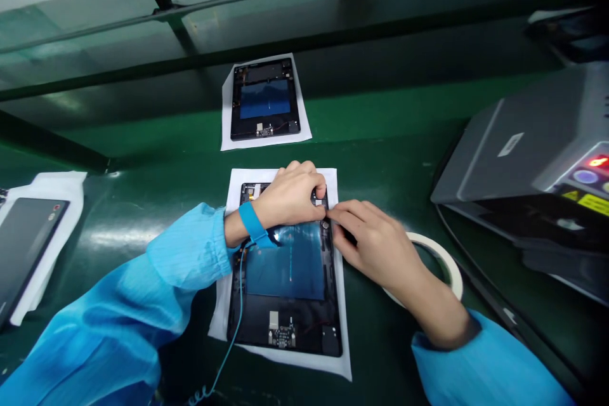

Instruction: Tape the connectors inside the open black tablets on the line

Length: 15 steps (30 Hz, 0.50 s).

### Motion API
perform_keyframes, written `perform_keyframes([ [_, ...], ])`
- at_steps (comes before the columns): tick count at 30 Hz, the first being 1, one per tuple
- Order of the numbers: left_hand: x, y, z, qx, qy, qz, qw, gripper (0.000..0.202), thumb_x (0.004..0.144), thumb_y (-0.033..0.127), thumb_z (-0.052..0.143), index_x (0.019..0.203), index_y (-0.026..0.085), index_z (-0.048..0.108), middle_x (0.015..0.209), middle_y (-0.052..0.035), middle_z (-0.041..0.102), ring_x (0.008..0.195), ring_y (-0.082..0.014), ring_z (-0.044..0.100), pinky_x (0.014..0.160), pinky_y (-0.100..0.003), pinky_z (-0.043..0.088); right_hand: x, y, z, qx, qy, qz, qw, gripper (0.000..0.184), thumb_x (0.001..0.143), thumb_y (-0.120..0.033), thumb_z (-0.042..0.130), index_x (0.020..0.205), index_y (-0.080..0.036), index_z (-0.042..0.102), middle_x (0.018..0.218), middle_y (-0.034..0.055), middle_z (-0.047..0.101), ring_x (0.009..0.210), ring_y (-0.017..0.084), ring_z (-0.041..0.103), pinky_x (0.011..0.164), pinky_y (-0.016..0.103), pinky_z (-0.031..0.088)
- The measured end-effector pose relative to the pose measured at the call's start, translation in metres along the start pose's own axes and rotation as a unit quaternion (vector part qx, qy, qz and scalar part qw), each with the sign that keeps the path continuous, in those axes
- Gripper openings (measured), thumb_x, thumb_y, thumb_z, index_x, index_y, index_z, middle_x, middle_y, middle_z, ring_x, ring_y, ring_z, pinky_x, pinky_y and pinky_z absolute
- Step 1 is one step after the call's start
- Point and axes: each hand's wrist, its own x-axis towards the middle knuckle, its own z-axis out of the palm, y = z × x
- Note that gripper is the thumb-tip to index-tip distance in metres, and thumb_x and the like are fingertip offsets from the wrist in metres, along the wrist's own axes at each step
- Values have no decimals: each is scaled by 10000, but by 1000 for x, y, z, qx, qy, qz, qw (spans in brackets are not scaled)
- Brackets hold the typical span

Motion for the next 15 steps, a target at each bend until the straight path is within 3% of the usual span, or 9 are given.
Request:
perform_keyframes([
  [11,0,3,0,19,9,-11,1000,92,694,235,629,778,199,631,883,-30,565,856,-217,519,773,-363,434,1,-5,-1,-59,-51,2,997,216,868,-153,455,983,-182,636,931,52,622,809,183,516,679,313,427],
  [15,-1,-15,-21,51,-1,13,999,132,778,213,589,898,206,641,943,-9,608,869,-159,565,792,-279,461,0,-8,-1,-91,-49,-12,995,272,861,-145,457,1079,-167,618,953,54,620,808,188,513,688,319,435],
])
